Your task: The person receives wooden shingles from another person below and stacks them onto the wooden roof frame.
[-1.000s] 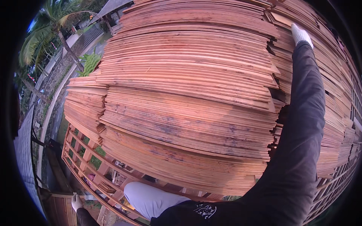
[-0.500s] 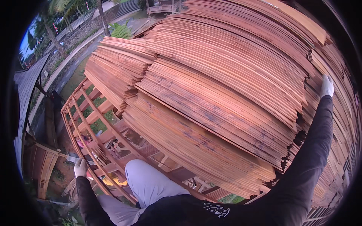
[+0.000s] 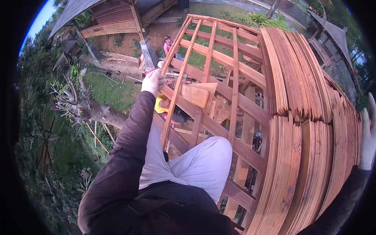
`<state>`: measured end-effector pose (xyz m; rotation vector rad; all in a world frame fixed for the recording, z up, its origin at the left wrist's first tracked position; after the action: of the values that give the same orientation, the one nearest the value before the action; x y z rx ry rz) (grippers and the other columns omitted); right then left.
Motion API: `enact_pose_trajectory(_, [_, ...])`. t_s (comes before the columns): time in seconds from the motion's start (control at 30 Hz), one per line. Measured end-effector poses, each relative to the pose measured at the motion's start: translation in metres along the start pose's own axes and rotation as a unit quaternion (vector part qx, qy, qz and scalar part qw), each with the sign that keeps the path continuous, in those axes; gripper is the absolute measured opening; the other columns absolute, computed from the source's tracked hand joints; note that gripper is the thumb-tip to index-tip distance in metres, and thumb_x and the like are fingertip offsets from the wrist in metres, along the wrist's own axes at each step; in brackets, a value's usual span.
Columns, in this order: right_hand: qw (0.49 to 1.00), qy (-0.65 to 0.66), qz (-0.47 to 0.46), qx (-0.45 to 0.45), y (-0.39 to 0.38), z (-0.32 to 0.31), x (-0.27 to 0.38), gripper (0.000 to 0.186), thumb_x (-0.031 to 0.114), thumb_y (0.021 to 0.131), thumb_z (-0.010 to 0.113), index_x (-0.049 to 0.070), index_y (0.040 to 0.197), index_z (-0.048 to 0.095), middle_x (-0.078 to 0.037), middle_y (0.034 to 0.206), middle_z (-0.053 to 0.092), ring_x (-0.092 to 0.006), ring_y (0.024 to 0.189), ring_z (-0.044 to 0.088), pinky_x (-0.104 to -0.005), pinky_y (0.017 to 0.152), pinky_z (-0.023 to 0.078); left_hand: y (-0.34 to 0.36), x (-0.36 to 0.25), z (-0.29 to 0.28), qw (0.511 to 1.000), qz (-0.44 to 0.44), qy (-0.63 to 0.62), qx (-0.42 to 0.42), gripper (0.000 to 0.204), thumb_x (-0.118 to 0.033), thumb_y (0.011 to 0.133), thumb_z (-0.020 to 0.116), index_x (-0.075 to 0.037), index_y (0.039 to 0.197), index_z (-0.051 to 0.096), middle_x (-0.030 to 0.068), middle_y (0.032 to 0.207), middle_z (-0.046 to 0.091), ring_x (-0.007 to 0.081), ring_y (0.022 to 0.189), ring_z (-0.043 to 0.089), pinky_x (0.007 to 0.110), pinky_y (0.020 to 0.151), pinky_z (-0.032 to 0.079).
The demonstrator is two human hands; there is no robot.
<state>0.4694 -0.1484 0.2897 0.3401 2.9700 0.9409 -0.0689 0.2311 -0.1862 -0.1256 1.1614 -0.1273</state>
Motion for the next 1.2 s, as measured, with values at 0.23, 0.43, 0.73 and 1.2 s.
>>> enact_pose_trajectory(0.23, [0.911,0.336,-0.063,0.231,0.076,0.278,0.222,0.064,0.017,0.097,0.072,0.001,0.154,0.047,-0.018,0.147,0.058,-0.0267,0.136,0.057,-0.0359,0.115,0.042,-0.029,0.063,-0.003,0.991,-0.129,0.014,-0.036,0.037,-0.042,0.101,0.062,-0.012,0.123,0.059,0.0048,0.098,0.061,0.0194,0.081,0.065,0.035,0.063,0.052])
enact_pose_trajectory(0.43, [0.851,0.436,0.185,0.226,-0.021,0.484,0.294,0.109,0.036,0.084,0.085,-0.009,0.161,0.022,-0.028,0.165,0.032,-0.0344,0.152,0.035,-0.0378,0.123,0.030,-0.072,0.158,0.063,0.968,-0.236,-0.026,-0.084,0.057,-0.058,0.096,0.057,-0.013,0.131,0.053,0.0062,0.106,0.057,0.0226,0.088,0.056,0.045,0.080,0.049])
enact_pose_trajectory(0.73, [0.700,0.596,0.310,0.241,-0.087,0.547,0.306,0.097,0.006,0.086,0.076,0.000,0.164,0.019,-0.021,0.154,0.044,-0.0285,0.130,0.055,-0.0397,0.104,0.050,-0.078,0.185,0.086,0.896,-0.364,-0.230,-0.112,0.077,-0.064,0.097,0.055,-0.012,0.152,0.043,0.0180,0.143,0.055,0.0384,0.126,0.060,0.061,0.107,0.045])
enact_pose_trajectory(1.2, [0.879,0.317,0.225,0.278,-0.112,0.502,0.307,0.072,0.043,0.090,0.078,-0.001,0.140,0.052,-0.027,0.127,0.068,-0.0360,0.118,0.068,-0.0400,0.101,0.052,-0.088,0.200,0.116,0.819,-0.354,-0.450,0.036,0.062,-0.062,0.102,0.051,-0.022,0.149,0.052,0.0079,0.146,0.059,0.0321,0.133,0.056,0.051,0.113,0.043])
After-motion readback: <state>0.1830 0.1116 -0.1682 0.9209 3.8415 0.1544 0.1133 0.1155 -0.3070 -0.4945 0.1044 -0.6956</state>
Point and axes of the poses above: each hand's wrist, its own y-axis towards the middle knuckle, its own z-axis out of the palm, x = y × z, the point moved 4 cm from there along y, towards the middle knuckle
